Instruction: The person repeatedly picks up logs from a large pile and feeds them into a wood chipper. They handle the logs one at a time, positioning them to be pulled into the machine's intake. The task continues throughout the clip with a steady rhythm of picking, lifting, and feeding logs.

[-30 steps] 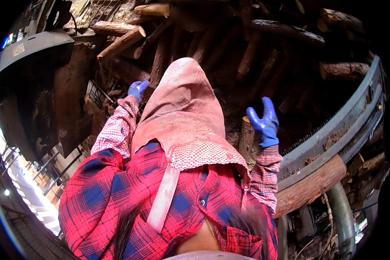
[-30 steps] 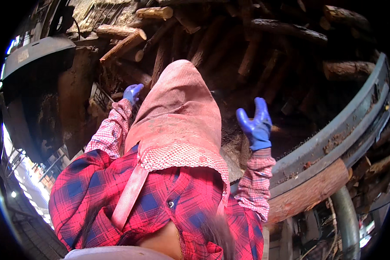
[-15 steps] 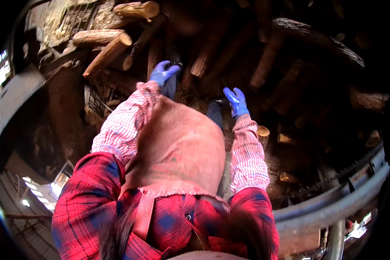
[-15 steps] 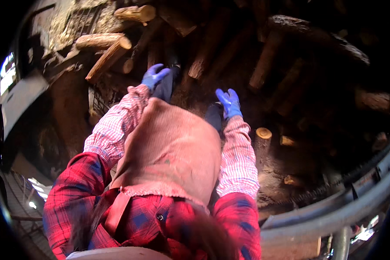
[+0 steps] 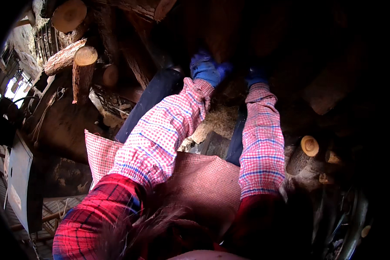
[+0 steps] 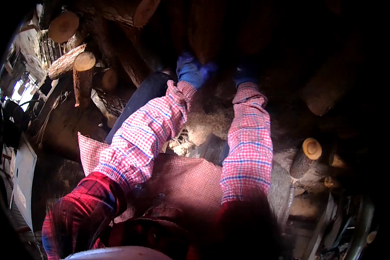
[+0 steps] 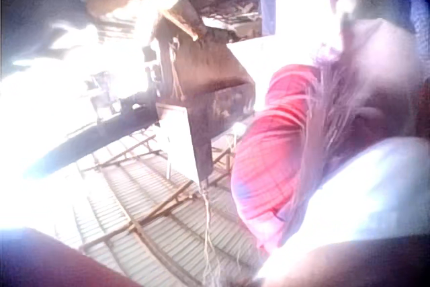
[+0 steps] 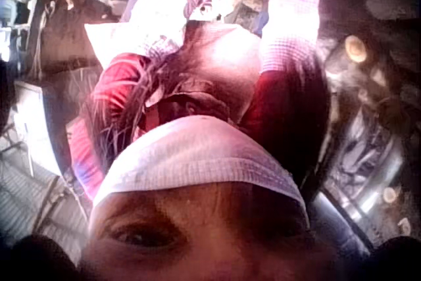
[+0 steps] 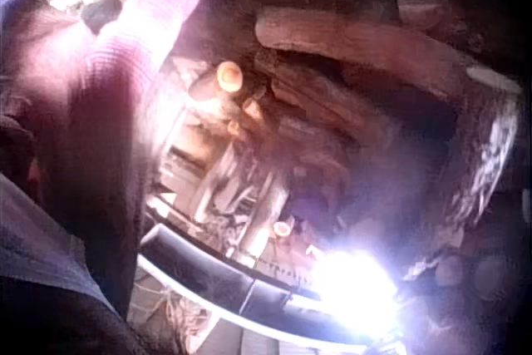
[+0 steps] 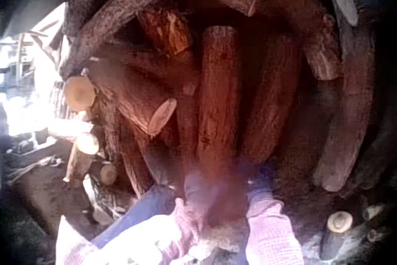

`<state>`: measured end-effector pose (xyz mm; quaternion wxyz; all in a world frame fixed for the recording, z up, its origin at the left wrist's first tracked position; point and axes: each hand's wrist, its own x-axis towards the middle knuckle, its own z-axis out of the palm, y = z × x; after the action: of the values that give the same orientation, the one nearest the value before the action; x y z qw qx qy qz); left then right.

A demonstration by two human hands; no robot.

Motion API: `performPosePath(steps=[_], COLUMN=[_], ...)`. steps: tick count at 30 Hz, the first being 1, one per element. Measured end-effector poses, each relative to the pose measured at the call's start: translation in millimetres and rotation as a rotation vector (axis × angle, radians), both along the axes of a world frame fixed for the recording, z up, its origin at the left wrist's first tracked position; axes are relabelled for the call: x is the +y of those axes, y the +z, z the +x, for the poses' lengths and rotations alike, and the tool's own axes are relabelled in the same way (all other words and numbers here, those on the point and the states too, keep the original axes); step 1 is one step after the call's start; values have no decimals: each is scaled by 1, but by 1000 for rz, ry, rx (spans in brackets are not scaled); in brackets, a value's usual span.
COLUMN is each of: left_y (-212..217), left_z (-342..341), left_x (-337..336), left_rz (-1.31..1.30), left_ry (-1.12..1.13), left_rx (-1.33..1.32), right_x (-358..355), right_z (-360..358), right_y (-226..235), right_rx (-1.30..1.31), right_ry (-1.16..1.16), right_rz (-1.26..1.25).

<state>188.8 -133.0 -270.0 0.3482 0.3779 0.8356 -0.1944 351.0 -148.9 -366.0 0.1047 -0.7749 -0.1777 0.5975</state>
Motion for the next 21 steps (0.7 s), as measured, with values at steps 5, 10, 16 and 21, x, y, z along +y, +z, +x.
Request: performPosePath(steps=[5, 10, 16, 21], left_y=[-4, 45, 232, 251], left_z=[-5, -12, -6, -36], left_x=[-10, -13, 26, 19], left_rz=[300, 156, -107, -271], left_ry=[86, 241, 396, 981], left_rx=[-165, -242, -469, -1071], right_x=[-5, 2, -7, 36], right_z=[15, 17, 27, 71], right_y=[15, 69, 229, 344], right_rx=[93, 131, 264, 512], right_ry=[-83, -67, -283, -428], right_rz=[50, 135, -129, -128])
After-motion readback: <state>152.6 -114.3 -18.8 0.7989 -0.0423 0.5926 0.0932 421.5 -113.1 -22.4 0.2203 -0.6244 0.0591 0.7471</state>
